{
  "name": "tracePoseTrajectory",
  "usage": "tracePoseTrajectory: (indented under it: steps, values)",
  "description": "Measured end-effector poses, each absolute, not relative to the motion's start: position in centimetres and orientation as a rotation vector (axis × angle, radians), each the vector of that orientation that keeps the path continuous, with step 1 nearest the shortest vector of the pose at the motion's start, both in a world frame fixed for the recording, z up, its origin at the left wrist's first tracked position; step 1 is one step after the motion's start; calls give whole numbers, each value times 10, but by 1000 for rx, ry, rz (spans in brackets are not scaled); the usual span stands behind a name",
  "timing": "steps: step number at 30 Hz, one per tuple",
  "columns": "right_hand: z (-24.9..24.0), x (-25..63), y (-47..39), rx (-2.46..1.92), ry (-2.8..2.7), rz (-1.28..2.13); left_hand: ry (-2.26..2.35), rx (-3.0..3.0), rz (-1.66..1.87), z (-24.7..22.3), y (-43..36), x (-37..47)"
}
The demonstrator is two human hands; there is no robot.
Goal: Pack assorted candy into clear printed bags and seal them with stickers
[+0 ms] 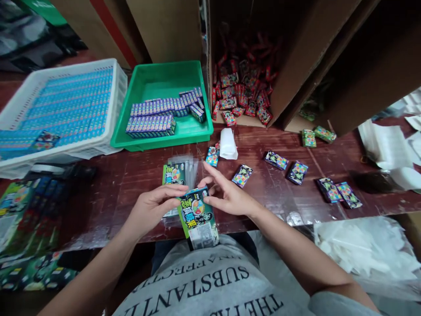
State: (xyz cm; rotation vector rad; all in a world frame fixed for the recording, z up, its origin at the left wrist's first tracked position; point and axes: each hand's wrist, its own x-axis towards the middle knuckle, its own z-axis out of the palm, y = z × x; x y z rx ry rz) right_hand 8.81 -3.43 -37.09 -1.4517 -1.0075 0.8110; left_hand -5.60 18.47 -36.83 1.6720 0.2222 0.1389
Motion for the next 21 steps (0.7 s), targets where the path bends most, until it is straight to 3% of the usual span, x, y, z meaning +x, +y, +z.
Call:
tracePoseTrajectory:
  steps: [6, 10, 16, 21]
  values:
    - [-313, 127, -26, -1732, -1266, 632, 164, 1805, 111, -370, 179, -49]
    - [-275, 145, 3, -1805, -1861, 993, 102, 1906, 64, -368, 171, -37]
    - [-276, 138, 32, -2156, -2158, 862, 132, 1885, 51, -367, 162, -33]
    - [-284, 132, 24, -2257, -2033, 707, 200, 1797, 54, -372, 163, -39]
